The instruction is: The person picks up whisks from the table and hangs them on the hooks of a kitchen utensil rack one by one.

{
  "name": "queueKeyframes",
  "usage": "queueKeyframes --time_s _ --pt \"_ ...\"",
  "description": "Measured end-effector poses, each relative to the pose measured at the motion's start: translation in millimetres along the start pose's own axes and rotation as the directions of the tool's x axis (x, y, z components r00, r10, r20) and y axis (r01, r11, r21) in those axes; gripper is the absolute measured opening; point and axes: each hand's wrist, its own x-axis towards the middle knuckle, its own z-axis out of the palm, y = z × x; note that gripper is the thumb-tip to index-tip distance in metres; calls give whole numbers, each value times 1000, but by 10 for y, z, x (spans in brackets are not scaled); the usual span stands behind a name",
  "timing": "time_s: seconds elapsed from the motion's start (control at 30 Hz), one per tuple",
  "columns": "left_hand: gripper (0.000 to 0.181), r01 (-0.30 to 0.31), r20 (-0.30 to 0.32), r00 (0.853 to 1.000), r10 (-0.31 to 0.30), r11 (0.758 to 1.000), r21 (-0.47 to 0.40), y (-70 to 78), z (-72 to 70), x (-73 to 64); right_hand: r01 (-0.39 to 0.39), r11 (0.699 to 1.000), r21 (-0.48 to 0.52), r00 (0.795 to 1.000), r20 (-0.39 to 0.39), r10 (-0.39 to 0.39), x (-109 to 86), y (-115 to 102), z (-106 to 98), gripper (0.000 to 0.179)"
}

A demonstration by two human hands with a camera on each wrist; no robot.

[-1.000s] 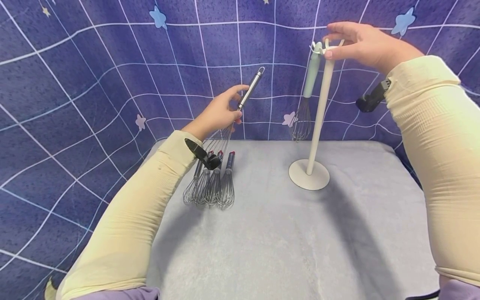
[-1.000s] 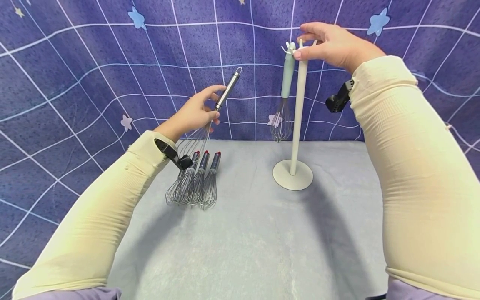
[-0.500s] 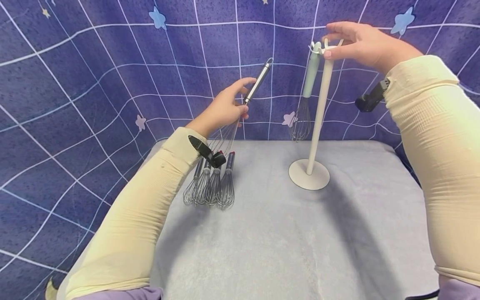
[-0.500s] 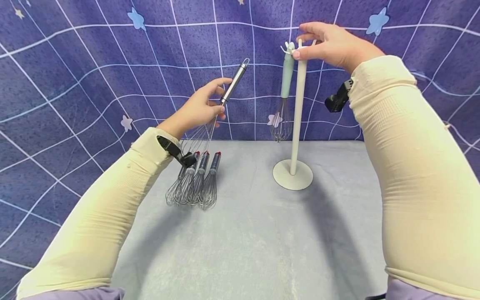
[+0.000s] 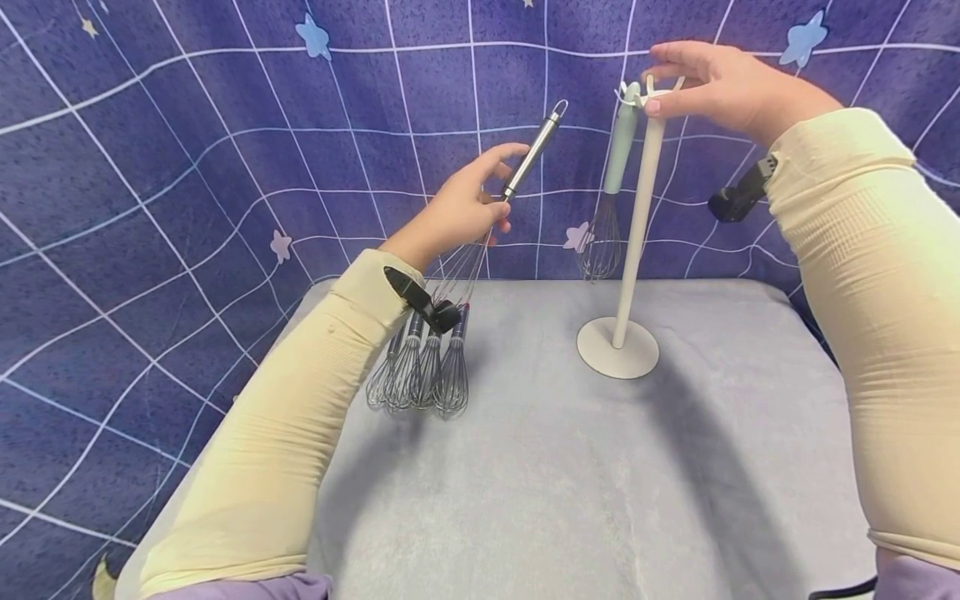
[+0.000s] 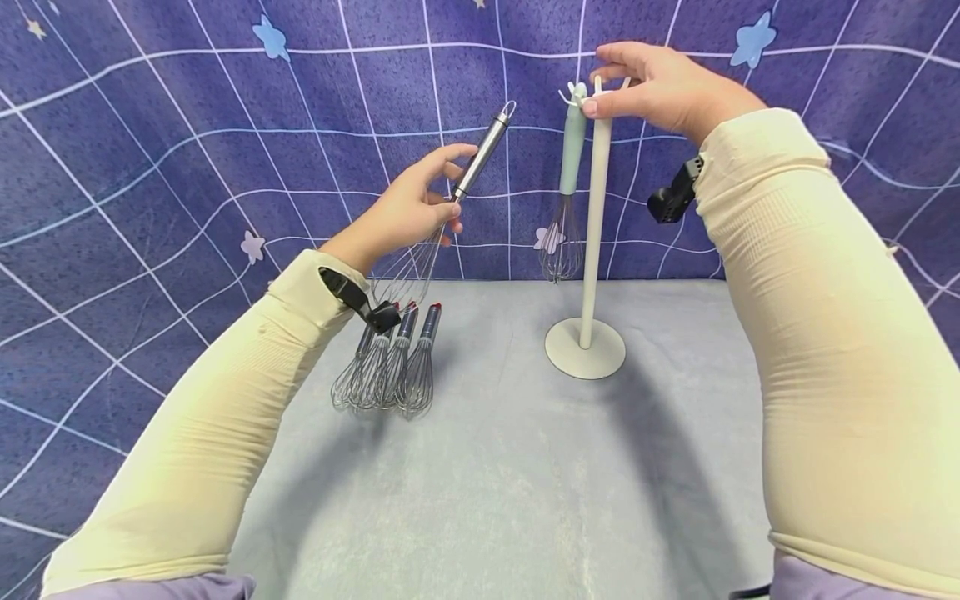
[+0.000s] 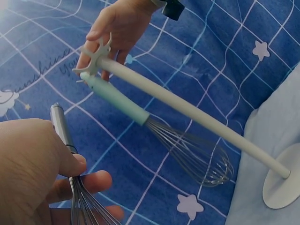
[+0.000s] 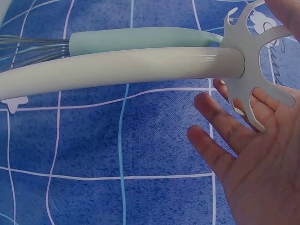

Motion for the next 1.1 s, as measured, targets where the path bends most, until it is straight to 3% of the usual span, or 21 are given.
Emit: queueKeyframes --time_s 0.43,0.77,1.1 --pt "78 -28 3 1000 28 999 -22 159 90 50 1 1000 12 1000 5 -1 10 10 -5 82" --pt "77 -34 20 999 34 999 -27 362 149 -31 -11 1000 -7 1000 18 11 -8 -12 -10 81" --pt "76 -39 28 999 40 998 -39 379 218 12 -26 999 19 1000 19 25 2 -18 -10 82"
